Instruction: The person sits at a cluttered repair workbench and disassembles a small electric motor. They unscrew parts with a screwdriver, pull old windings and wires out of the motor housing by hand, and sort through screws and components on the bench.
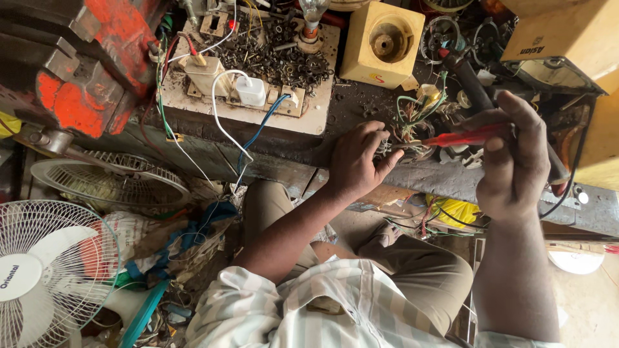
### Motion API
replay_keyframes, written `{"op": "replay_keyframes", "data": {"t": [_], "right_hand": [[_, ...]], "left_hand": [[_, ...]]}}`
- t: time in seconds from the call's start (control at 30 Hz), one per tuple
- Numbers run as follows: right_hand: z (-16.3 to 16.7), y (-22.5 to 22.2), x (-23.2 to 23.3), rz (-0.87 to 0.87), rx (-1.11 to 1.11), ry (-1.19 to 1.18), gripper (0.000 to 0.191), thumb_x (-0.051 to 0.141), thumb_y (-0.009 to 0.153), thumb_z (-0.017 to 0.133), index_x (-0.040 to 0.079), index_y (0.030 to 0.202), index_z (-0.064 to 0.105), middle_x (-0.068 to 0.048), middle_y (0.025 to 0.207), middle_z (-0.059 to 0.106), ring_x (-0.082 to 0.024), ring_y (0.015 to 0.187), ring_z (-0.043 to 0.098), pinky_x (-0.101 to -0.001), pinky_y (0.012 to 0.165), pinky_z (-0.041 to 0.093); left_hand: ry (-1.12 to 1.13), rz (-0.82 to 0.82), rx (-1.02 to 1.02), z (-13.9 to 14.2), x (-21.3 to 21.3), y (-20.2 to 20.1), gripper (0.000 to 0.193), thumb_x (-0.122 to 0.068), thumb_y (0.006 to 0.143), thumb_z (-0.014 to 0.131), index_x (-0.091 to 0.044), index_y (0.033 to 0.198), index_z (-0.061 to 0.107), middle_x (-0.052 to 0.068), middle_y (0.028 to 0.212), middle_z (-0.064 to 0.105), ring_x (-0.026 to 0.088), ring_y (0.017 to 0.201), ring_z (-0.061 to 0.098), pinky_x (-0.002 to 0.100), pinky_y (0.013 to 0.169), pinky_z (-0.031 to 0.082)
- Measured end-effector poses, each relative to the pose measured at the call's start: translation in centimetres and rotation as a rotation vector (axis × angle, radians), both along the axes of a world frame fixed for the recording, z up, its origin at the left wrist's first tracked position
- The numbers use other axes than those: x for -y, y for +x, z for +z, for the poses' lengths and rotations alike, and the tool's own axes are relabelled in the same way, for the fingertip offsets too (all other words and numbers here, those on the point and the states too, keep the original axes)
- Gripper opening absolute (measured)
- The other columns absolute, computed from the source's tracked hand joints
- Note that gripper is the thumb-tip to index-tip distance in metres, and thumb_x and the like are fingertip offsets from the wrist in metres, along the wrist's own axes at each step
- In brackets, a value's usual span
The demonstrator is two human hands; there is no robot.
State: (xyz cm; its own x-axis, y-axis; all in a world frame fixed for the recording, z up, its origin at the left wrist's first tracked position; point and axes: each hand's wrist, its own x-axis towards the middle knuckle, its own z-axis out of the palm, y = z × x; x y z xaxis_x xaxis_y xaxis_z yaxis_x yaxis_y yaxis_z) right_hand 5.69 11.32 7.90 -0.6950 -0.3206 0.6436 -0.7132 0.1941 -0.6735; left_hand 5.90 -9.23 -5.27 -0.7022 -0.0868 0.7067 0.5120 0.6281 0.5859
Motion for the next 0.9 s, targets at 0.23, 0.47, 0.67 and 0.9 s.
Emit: {"op": "replay_keyframes", "data": {"t": [0.23, 0.47, 0.67, 0.9], "right_hand": [[-0.4, -0.2, -0.1, 0.019, 0.070, -0.028, 0.043, 0.021, 0.120, 0.053, -0.002, 0.155, 0.040, -0.012, 0.119, 0.066, -0.013, 0.104, 0.063, -0.0260, 0.098, 0.051], [-1.2, -0.8, 0.3, -0.043, 0.006, 0.003, 0.043, 0.020, 0.126, 0.053, -0.001, 0.159, 0.036, -0.011, 0.120, 0.060, -0.012, 0.104, 0.061, -0.0235, 0.096, 0.049], [0.1, -1.6, 1.6, -0.043, -0.062, 0.052, 0.044, 0.032, 0.123, 0.048, -0.001, 0.151, 0.042, -0.011, 0.116, 0.066, -0.012, 0.103, 0.067, -0.0228, 0.093, 0.052], [0.4, -4.3, 3.2, 0.167, 0.161, -0.241, 0.037, 0.033, 0.123, 0.052, -0.003, 0.121, 0.059, -0.014, 0.107, 0.070, -0.016, 0.093, 0.070, -0.0298, 0.087, 0.058]], "left_hand": [[-0.003, 0.003, -0.006, 0.0, 0.0, 0.0, 0.040, -0.037, 0.095, 0.076, -0.005, 0.115, 0.063, 0.012, 0.127, 0.062, 0.031, 0.119, 0.063, 0.043, 0.099, 0.051], [-0.004, -0.003, 0.006, 0.0, 0.0, 0.1, 0.039, -0.038, 0.095, 0.075, -0.006, 0.116, 0.063, 0.012, 0.127, 0.062, 0.030, 0.119, 0.063, 0.043, 0.098, 0.051], [-0.004, -0.004, -0.004, -0.1, 0.0, 0.0, 0.040, -0.037, 0.095, 0.075, -0.005, 0.116, 0.063, 0.012, 0.127, 0.062, 0.030, 0.120, 0.063, 0.044, 0.098, 0.052], [0.011, -0.014, -0.019, -0.2, 0.2, 0.0, 0.041, -0.035, 0.093, 0.078, -0.005, 0.117, 0.063, 0.012, 0.127, 0.062, 0.032, 0.119, 0.063, 0.044, 0.099, 0.051]]}}
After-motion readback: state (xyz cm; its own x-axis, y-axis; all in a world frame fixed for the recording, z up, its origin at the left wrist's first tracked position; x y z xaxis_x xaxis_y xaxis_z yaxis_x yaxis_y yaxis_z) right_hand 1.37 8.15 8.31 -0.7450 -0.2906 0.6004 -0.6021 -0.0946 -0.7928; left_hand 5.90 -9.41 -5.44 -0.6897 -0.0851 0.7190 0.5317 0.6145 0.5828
